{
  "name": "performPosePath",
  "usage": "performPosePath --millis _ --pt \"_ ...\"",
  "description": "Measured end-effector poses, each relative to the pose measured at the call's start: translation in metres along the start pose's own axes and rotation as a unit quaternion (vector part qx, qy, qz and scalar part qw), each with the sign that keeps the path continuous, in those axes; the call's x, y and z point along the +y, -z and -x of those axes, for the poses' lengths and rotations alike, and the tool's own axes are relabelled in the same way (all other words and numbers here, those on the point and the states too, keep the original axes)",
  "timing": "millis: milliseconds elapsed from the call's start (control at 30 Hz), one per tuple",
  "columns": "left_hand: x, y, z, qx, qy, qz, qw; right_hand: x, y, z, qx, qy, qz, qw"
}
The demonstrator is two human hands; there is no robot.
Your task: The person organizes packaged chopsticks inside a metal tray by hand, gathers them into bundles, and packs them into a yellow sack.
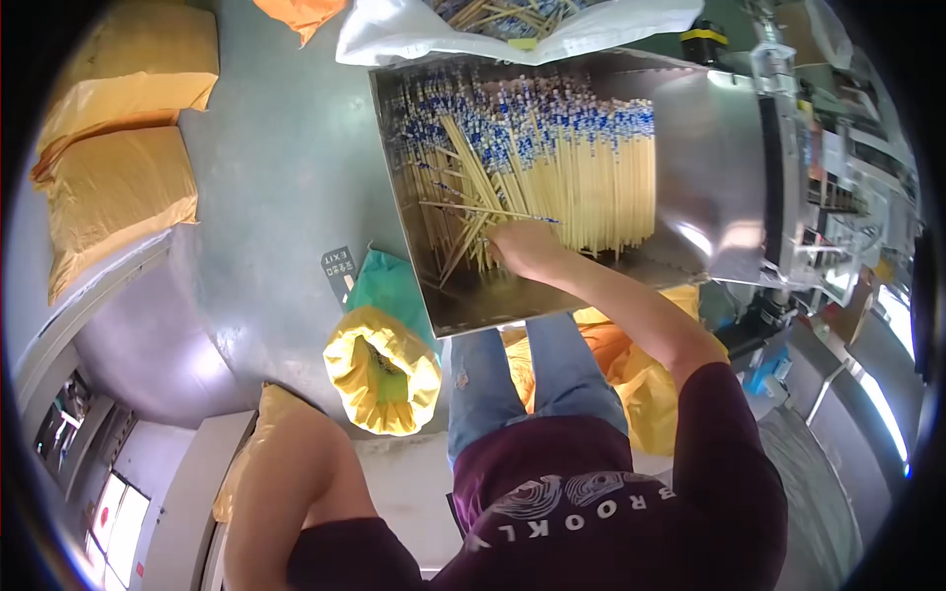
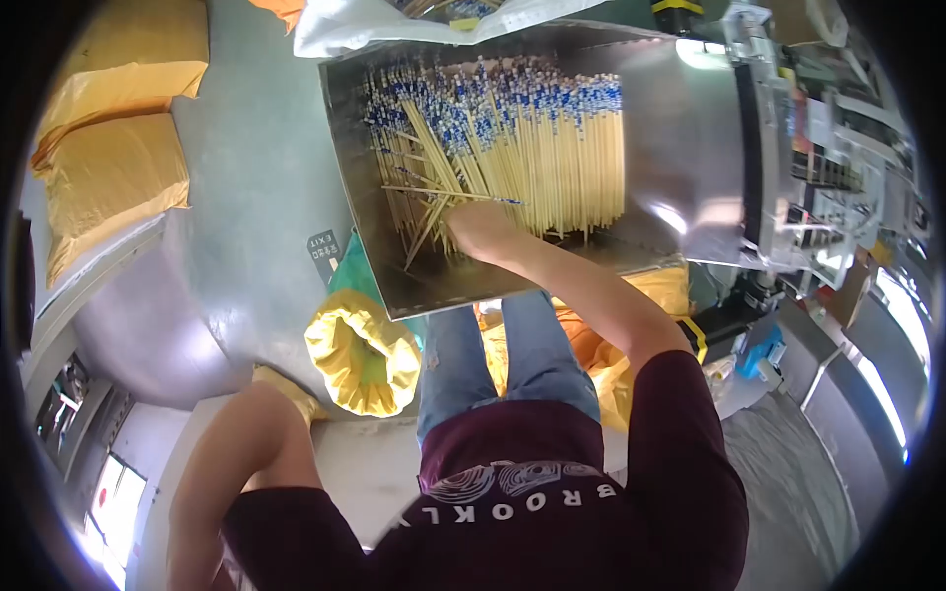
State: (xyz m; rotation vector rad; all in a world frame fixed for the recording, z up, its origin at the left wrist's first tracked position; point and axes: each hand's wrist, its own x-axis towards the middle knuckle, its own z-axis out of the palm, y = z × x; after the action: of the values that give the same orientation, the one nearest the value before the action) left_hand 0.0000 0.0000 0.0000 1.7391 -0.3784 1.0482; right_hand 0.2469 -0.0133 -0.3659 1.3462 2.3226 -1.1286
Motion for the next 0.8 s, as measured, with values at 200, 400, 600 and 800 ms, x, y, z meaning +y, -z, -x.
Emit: performPosePath --millis 200,400,600,800 --pt "-0.227 -0.081 0.15 0.046 0.661 -0.25 0.706 0.048 0.001 -0.015 0.085 -0.024 0.052 0.995" --pt "-0.276 -0.121 0.142 -0.052 0.749 -0.257 0.609 0.071 0.013 -0.015 0.072 0.011 0.072 0.995" --pt "-0.311 -0.121 0.231 0.06 0.836 -0.364 0.407 0.075 0.028 -0.032 0.088 0.021 0.122 0.988" --pt "-0.341 -0.115 0.24 0.27 0.695 -0.291 0.6 0.1 0.058 -0.014 0.153 -0.092 0.072 0.981"
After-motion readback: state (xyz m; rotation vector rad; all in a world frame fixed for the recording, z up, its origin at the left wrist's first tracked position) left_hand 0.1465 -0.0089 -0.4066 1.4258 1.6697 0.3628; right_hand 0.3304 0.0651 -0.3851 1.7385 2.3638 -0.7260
